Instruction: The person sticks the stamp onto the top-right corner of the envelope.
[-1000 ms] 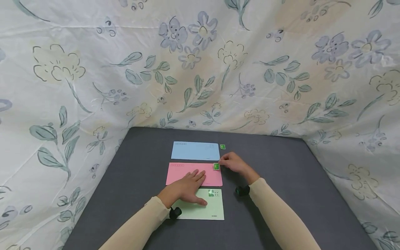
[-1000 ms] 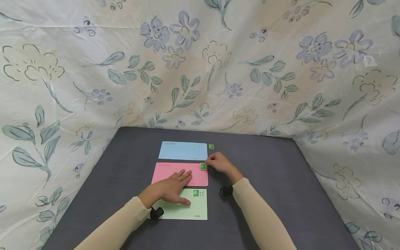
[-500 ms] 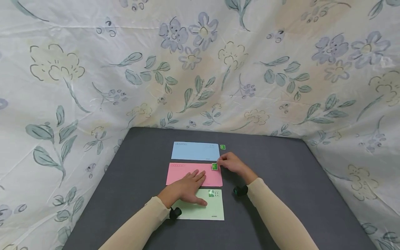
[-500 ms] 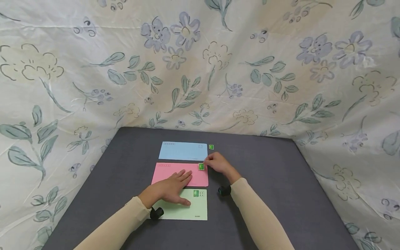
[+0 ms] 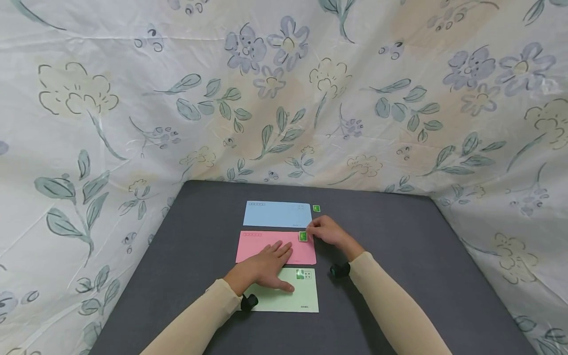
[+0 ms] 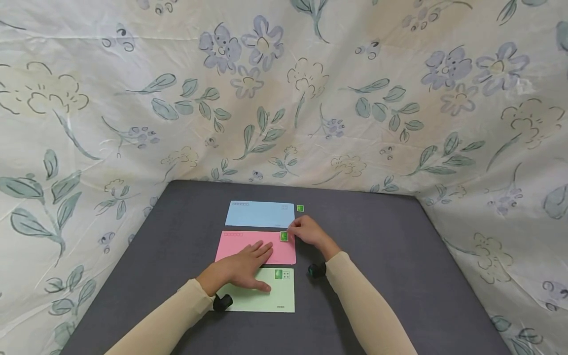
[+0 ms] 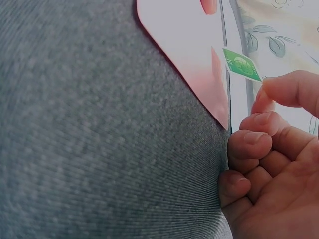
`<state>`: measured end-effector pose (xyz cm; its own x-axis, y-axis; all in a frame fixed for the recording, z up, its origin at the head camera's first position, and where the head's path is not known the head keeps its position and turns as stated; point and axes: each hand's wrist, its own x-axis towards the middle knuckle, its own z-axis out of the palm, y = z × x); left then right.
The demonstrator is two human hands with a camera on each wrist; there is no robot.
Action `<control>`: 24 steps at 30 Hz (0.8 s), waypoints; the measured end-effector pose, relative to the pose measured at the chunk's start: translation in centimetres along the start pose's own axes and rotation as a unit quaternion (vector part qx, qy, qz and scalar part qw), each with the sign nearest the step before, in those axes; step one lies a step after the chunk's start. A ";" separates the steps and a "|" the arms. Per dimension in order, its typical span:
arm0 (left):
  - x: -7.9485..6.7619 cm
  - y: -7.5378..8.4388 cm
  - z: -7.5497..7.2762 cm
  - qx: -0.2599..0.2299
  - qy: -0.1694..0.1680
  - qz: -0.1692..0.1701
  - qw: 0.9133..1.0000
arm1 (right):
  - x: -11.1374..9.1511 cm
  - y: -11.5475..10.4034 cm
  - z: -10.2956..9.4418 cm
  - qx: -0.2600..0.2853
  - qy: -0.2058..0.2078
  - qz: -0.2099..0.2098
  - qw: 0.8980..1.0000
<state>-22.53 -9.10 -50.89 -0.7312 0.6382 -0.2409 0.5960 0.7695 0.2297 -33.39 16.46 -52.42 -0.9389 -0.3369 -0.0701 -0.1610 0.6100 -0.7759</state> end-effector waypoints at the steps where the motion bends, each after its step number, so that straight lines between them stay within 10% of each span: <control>1: 0.0 0.0 0.0 0.001 0.000 0.000 1.000 | 0.0 0.0 0.0 -0.001 0.000 0.000 1.000; 24: 0.0 -0.1 -0.1 -0.002 -0.004 -0.002 1.000 | -0.1 -0.9 0.6 0.001 0.002 0.008 1.000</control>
<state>-22.61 -9.16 -50.86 -0.7307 0.6356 -0.2492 0.5921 0.7717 0.2320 -32.97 15.52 -52.14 -0.9427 -0.3240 -0.0801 -0.1449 0.6133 -0.7764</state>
